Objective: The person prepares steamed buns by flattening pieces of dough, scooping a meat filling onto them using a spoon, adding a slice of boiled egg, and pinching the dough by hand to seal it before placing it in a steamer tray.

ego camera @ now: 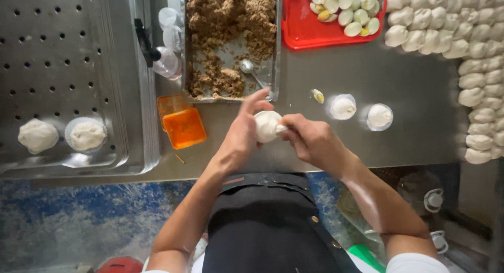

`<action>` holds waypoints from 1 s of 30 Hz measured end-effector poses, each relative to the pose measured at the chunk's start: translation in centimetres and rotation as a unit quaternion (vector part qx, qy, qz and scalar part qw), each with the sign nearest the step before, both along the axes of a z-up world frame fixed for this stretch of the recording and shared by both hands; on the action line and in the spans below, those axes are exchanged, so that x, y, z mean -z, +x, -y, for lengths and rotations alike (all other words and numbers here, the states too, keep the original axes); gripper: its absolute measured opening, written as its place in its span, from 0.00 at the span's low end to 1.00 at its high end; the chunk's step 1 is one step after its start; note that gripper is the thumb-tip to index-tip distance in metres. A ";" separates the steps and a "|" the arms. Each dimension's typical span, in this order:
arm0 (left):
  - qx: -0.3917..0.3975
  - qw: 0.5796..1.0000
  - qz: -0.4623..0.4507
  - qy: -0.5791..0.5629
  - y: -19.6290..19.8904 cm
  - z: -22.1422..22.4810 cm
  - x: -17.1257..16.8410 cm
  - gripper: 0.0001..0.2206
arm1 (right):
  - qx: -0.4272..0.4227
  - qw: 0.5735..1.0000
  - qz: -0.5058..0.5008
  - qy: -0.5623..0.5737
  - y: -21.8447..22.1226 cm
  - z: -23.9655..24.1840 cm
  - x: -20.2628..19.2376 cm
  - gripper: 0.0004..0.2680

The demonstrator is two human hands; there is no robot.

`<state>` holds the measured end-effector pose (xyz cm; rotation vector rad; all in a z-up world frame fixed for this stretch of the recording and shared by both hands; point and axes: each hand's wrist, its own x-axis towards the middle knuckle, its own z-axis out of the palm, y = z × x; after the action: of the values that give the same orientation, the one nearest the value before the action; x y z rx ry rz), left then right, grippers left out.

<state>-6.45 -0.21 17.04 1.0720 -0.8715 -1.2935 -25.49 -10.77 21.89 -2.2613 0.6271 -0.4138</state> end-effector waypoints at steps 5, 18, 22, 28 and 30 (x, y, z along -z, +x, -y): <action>0.003 0.998 0.054 0.027 -0.6 -0.9 0.9 0.37 | -0.017 0.994 0.067 -0.080 0.9 0.3 -0.8 0.09; 0.052 0.994 -0.034 0.092 -3.9 -0.9 4.6 0.32 | 0.122 0.989 0.032 -0.076 -2.0 -5.5 2.0 0.24; 0.230 0.953 0.147 0.134 -6.9 -0.6 7.2 0.34 | 0.276 0.956 0.020 0.100 -6.3 -8.2 6.8 0.21; 0.215 0.932 0.007 0.293 -11.0 1.4 14.7 0.37 | 0.508 0.849 -0.064 0.129 -13.4 -8.3 14.3 0.19; 0.198 0.933 0.006 0.302 -12.4 1.8 18.5 0.37 | 0.444 0.893 -0.069 -0.024 -13.7 -6.6 17.8 0.18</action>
<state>-18.87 -2.01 -1.47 1.4231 -0.7335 -1.9770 -39.17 -4.15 4.08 -1.9311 1.7450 -0.6996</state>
